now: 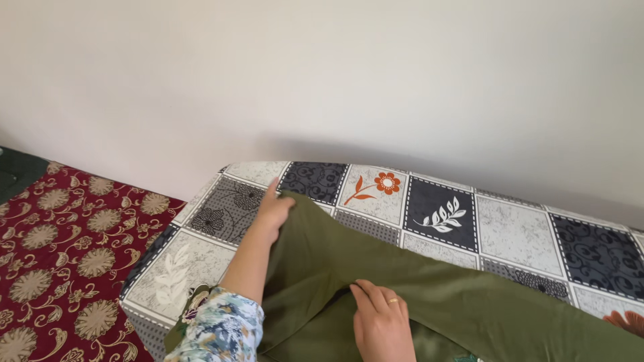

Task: The person folds a green garment by hand on a patterned table, aligning the edges and flattening the fabric before folding it into a rectangle.

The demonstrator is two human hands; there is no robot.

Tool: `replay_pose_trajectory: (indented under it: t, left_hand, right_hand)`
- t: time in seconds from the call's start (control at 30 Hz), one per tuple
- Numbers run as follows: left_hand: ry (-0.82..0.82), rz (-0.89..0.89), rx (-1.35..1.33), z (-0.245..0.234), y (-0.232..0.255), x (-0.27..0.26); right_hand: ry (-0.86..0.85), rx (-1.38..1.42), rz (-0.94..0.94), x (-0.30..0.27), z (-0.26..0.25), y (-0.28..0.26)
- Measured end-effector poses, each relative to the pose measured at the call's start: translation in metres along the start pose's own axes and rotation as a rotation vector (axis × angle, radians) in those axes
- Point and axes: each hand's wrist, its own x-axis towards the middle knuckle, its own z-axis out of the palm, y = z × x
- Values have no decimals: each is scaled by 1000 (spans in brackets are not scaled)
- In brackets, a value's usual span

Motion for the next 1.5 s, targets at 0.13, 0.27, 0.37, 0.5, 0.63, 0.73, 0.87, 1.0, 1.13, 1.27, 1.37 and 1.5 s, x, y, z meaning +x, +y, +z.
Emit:
replay_pose_trajectory:
  t: [0.13,0.27,0.37,0.5,0.63,0.73,0.87,1.0,1.13,1.27,1.37,1.5]
  left_hand:
    - [-35,6,-113,-9,5,-6]
    - [-9,120,-28,-12,-20,17]
    - [4,147,7,-10,-33,30]
    - [-46,73,13,-13,-26,22]
    - [-52,57,-10,-18,-28,16]
    - [-63,67,24,-28,-31,5]
    - [-31,65,5,-47,-52,2]
    - [-15,33,88,-80,-56,-32]
    - [39,55,123,-109,-58,-78]
    - [3,24,260,-142,-62,-119]
    - [-17,18,282,-167,-70,-143]
    - [-12,-26,389,-192,-69,-177]
  right_hand:
    - [-46,71,-15,-1,4,-4]
    - [-83,94,-20,-5,12,-5]
    - [-102,110,-26,-2,7,-8]
    - [-109,245,-93,7,-9,-15]
    - [-49,148,-84,16,-21,-19]
    - [-41,-8,132,13,-19,-11]
    - [-323,-44,162,4,-10,-4]
    - [-335,-22,139,-1,-10,-1]
    - [-254,35,116,-6,-8,3]
    - [-99,30,111,-7,-4,4]
    - [-27,-25,67,-11,-8,-3]
    - [-49,14,34,-11,-25,-32]
